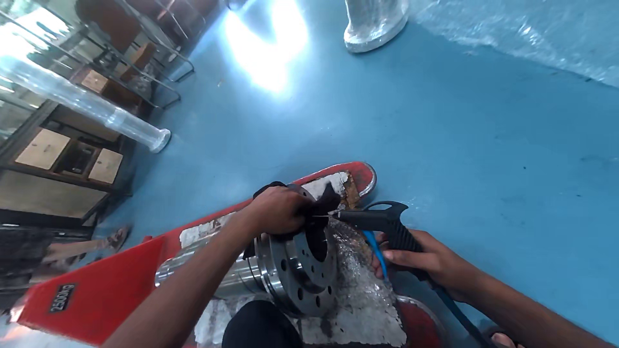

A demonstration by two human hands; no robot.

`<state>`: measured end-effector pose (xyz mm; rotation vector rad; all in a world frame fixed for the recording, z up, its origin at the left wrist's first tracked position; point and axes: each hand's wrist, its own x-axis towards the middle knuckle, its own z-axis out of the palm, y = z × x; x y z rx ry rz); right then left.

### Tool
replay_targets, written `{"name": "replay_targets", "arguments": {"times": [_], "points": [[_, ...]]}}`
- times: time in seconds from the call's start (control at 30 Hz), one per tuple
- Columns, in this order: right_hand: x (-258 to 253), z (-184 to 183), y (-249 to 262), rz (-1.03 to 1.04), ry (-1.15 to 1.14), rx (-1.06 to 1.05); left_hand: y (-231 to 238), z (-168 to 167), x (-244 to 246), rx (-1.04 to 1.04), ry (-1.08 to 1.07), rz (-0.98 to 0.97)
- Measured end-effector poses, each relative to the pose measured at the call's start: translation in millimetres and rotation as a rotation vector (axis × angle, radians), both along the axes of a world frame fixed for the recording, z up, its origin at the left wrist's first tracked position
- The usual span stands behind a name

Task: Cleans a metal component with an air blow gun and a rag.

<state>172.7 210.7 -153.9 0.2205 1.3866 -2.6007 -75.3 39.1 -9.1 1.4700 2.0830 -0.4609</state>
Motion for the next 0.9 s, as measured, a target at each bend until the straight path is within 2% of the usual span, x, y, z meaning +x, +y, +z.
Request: {"name": "replay_targets", "arguments": {"times": [0.1, 0.33, 0.5, 0.8, 0.9], "points": [[-4, -3, -2, -0.004, 0.001, -0.012, 4, 0, 1, -0.078, 0.012, -0.023], [-5, 7, -1, -0.082, 0.035, 0.306, 7, 2, 3, -0.126, 0.008, -0.045], [-7, 13, 7, -0.062, 0.041, 0.449, 6, 1, 3, -0.114, 0.008, -0.055], [-6, 11, 18, -0.028, 0.033, 0.42, 7, 0, 3, -0.12, 0.024, -0.034], [-2, 17, 13, -0.047, 0.05, 0.58, 4, -1, 2, -0.098, 0.016, -0.045]]}}
